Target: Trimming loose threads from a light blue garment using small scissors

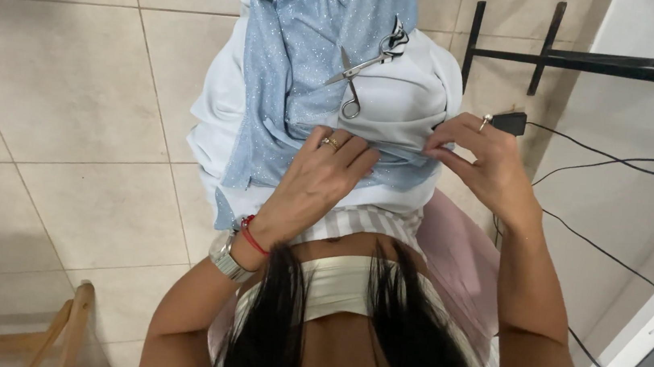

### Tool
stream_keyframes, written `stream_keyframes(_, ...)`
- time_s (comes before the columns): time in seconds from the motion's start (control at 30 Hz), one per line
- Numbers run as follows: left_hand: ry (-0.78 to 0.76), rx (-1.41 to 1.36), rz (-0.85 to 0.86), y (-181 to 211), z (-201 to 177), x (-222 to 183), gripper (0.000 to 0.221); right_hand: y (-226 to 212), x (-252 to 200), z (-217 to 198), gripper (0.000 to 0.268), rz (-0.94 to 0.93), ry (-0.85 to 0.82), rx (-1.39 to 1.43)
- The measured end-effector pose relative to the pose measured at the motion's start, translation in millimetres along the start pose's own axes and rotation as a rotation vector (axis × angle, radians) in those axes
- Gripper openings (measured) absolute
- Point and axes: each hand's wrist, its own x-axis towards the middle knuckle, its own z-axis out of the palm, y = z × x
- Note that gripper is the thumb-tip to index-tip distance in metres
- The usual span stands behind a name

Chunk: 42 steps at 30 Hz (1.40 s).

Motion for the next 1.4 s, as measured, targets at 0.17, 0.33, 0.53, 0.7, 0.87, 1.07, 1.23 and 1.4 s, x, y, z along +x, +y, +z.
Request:
stream_keyframes(0.17, -0.016, -0.106, -0.032, -4.0, 11.8, -7.7, 0.012, -5.6, 3.8, 2.9, 0.02, 0.048, -0.053, 0.025)
stream_keyframes(0.33, -0.095, -0.244, -0.101, 0.1, -11.2, 7.2, 0.006, 15.7, -1.3, 6.1, 0.015, 0.02, -0.065, 0.059)
stream_keyframes(0.53, -0.274, -0.478, -0.258, -7.5, -21.2, 6.0, 0.014, 32.2, -0.6, -0.6, 0.009, 0.065, 0.013, 0.101)
stream_keyframes(0.7, -0.344, -0.527, -0.428, -18.1, -20.3, -10.1, 0.018, 32.0, 15.5, 16.1, 0.013, 0.085, 0.002, -0.001)
stream_keyframes(0.87, -0.385, -0.623, -0.59, -23.2, -55.5, -22.6, 0.017, 21.2, 12.8, 10.2, 0.013, 0.167, -0.001, 0.056)
stream_keyframes(1.07, -0.404, -0.695, -0.834, -33.8, -81.0, -44.0, 0.014, 20.3, 11.5, 7.8, 0.012, 0.155, -0.02, 0.03)
stream_keyframes(1.23, -0.41, -0.769, -0.934, -35.6, -74.3, -57.2, 0.014, 25.6, 12.5, 5.1, 0.012, 0.124, -0.042, 0.016)
stream_keyframes(1.4, -0.396, -0.83, -0.944, -32.9, -73.3, -59.8, 0.016, 25.1, 13.2, 3.2, 0.01, 0.114, -0.052, 0.027)
